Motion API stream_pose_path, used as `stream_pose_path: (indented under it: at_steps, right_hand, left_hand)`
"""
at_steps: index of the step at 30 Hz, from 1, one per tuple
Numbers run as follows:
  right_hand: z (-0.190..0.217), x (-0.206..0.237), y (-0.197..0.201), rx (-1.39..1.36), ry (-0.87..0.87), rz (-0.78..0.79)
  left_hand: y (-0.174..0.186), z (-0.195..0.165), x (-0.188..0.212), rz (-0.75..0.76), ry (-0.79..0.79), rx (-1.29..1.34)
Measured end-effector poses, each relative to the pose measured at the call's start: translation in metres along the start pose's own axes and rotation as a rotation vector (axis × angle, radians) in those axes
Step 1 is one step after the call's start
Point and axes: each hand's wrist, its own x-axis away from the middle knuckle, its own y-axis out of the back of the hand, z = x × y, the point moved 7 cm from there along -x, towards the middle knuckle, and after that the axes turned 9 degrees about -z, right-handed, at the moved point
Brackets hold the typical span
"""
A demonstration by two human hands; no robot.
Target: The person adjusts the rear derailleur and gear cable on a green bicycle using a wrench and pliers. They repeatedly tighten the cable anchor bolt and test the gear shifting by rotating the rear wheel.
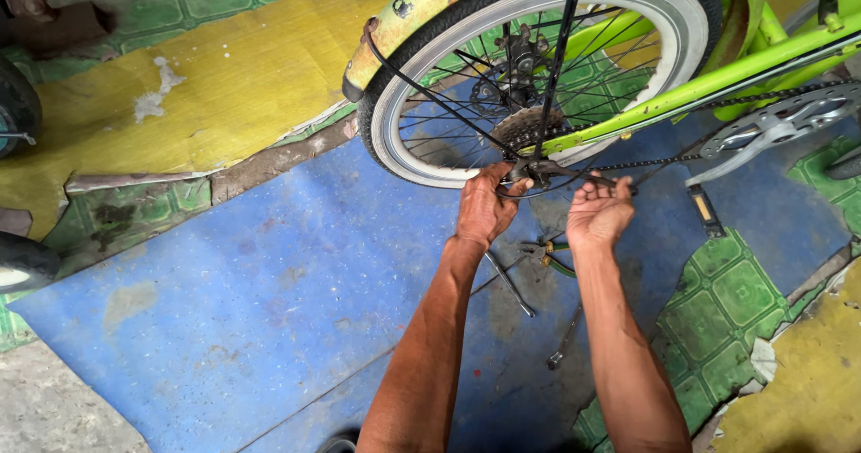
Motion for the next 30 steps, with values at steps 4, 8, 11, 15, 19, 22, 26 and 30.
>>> stream_pose_path:
  at_steps: [4,8,11,15,19,22,26,30]
  right_hand:
    - [-0.011,-0.004,-0.006,-0.034,-0.12,0.054]
    - [-0.022,-0.009,-0.01,-0.068,-0.253,0.11]
    - [-0.03,-0.011,-0.008,-0.042,-0.289,0.124]
    - [-0.03,-0.01,-0.007,-0.055,-0.242,0.123]
    - [0.0,0.005,-0.027,0.012,-0.048,0.168]
    - [0.053,0.045,-0.065,0.122,0.394,0.471]
    - [0.068,0.113,-0.084,0.481,0.799,0.639]
    - [0.06,0.125,-0.077,0.397,0.772,0.56]
  left_hand:
    - [0.0,-0.001,-0.001,0.008,-0.001,-0.018]
    - [0.001,0.0,0.0,0.004,0.016,-0.002]
    - [0.0,0.0,0.0,0.001,0.016,0.004]
    - [0.0,0.0,0.0,0.004,0.018,-0.004]
    - [-0.001,0.002,0.0,0.004,0.013,-0.024]
    - [-0.002,0.005,-0.001,0.004,0.016,-0.026]
    - [-0.005,0.009,0.002,0.014,0.045,-0.021]
    - [-0.005,0.007,0.0,0.001,-0.011,-0.001]
